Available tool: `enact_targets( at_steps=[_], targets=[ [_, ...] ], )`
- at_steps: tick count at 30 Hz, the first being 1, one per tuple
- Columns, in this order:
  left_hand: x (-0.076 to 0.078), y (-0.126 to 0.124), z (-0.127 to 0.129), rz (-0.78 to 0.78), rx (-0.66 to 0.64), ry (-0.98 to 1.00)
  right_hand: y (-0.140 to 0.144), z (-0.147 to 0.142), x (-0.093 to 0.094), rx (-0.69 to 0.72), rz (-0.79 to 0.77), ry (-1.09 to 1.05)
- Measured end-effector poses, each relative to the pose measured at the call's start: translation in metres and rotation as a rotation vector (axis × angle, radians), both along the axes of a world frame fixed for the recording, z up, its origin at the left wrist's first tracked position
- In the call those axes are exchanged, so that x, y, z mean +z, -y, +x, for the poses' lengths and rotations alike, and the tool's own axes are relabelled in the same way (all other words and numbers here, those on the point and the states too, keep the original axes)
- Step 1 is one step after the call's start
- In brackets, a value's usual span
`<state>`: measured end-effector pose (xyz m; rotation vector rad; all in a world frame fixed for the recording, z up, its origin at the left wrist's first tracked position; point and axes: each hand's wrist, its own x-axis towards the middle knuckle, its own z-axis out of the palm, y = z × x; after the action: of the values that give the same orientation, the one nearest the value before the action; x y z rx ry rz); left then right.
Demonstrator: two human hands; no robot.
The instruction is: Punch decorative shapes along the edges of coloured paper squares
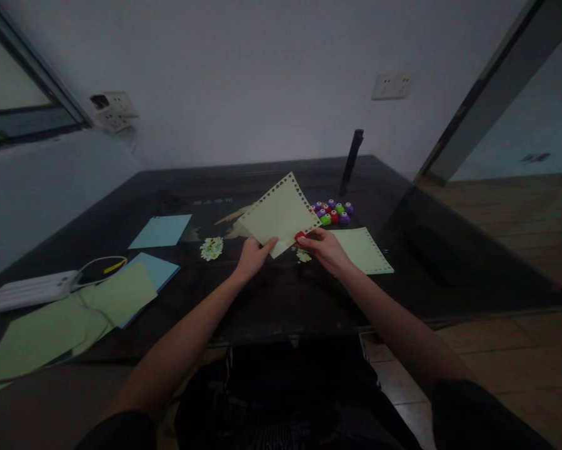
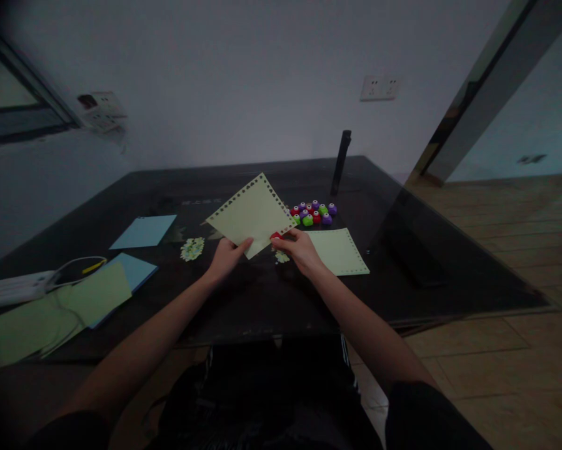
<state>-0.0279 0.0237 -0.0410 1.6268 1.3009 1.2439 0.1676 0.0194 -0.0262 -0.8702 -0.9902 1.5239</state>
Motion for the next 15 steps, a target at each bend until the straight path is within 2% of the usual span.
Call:
enact_targets(
  at_steps=[15],
  targets=[
    [0.0033,-0.0005,-0.0019,-0.001,0.020,0.006,0.0011,0.0016,0.0019,0.029,0.015,0.029]
  ],
)
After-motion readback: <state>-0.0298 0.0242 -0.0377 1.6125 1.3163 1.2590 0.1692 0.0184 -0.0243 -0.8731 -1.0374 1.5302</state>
